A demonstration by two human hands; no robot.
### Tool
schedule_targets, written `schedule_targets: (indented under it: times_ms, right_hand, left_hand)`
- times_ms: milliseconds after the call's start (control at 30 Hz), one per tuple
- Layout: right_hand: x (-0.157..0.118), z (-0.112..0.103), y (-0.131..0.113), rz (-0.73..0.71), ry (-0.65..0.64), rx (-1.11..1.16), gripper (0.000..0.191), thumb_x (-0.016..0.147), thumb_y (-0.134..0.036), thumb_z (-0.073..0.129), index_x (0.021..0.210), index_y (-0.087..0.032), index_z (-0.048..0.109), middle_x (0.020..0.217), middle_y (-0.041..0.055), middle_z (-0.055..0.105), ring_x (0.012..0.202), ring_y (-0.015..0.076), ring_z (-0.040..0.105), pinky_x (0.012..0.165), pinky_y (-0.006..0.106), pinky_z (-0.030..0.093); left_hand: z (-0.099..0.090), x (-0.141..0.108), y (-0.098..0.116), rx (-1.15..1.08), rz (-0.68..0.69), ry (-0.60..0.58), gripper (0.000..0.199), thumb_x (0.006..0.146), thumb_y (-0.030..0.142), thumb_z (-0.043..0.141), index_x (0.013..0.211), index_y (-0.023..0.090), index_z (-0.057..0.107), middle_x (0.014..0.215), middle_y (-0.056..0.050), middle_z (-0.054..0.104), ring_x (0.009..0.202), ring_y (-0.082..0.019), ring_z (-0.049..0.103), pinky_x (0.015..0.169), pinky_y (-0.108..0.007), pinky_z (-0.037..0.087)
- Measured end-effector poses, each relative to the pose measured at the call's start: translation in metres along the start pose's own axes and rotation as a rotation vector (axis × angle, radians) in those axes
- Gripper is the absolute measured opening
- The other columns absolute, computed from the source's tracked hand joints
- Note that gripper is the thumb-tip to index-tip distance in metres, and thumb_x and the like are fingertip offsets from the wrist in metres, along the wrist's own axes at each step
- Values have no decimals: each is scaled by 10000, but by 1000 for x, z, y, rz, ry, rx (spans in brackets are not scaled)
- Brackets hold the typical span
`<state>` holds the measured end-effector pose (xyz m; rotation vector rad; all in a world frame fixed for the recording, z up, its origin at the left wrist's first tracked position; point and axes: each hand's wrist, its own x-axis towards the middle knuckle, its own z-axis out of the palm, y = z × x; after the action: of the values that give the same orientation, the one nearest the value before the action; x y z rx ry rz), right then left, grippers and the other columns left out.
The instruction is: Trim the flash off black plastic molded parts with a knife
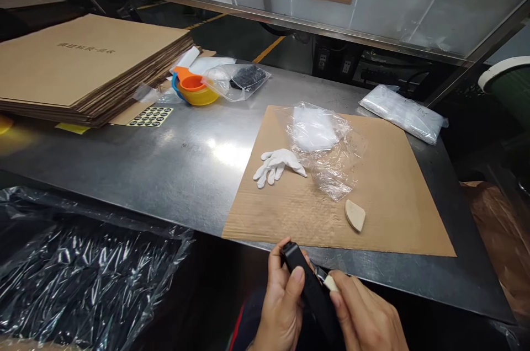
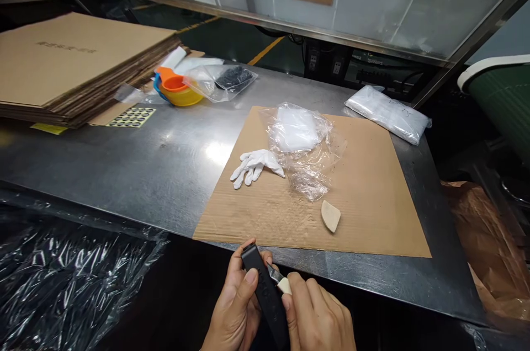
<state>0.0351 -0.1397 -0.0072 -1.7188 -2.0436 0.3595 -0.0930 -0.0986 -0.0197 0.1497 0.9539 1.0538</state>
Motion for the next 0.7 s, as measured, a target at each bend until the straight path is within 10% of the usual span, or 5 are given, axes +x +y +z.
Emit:
schedule_targets:
  times_ms: [700]
  right_hand:
    - [1, 5, -7, 23, 64, -47, 325, 985, -292, 279, 1044, -164, 572, 670, 10, 597, 558, 117, 608, 501, 203, 436]
  left_hand:
    - [-5, 2, -3, 1, -18, -18, 570, 729, 378, 697, 1199, 319, 380, 894, -1, 593, 835, -148, 534, 797, -266, 402]
